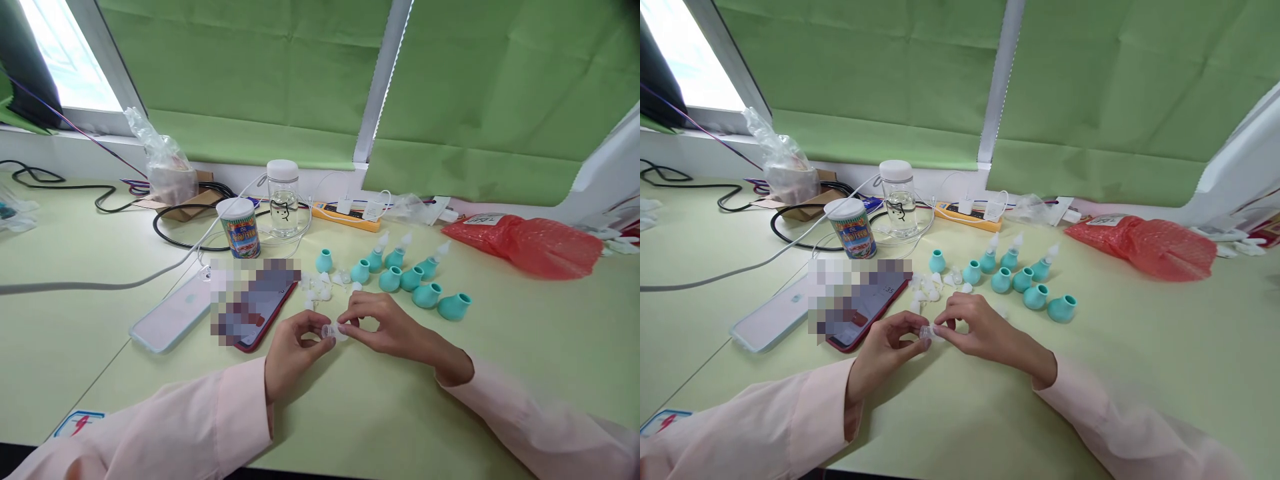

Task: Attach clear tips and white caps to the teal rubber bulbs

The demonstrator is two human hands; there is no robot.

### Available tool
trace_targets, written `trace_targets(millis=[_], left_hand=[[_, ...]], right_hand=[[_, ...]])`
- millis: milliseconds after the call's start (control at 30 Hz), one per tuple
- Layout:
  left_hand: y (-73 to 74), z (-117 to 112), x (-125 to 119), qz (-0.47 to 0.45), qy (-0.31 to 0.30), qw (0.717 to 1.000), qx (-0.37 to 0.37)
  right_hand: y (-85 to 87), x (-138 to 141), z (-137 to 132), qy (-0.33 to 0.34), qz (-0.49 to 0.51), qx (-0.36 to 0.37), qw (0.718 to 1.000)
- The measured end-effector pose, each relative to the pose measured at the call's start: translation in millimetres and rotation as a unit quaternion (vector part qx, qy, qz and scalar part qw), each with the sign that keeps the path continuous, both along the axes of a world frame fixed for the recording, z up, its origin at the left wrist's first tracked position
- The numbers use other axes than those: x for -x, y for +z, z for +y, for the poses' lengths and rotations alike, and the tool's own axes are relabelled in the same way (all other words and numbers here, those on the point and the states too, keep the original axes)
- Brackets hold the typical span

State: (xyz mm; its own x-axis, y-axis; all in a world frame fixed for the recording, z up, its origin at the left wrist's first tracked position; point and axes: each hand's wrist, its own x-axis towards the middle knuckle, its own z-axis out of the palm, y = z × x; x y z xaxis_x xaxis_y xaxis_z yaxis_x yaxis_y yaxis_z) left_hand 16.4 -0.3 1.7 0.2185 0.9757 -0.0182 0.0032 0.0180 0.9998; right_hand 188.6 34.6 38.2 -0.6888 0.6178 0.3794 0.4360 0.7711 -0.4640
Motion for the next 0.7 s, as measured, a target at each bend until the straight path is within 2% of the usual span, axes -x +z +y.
trace_targets(millis=[200,367,700], left_hand=[[-0.1,-1.0,0.7,-0.024,0.011,1.0,0.004],[-1.8,-0.4,1.0,-0.023,0.016,1.0,0.008],[-0.2,-1.1,0.4,-0.012,0.03,0.999,0.004]], right_hand=[[-4.8,-1.5,-3.4,-0.007,-0.016,-0.032,0.999],[-2.7,-1.3,-5.6,-0.009,-0.062,-0.097,0.993],[-1.7,-1.0,-10.1,-0.021,-0.18,-0.263,0.948]])
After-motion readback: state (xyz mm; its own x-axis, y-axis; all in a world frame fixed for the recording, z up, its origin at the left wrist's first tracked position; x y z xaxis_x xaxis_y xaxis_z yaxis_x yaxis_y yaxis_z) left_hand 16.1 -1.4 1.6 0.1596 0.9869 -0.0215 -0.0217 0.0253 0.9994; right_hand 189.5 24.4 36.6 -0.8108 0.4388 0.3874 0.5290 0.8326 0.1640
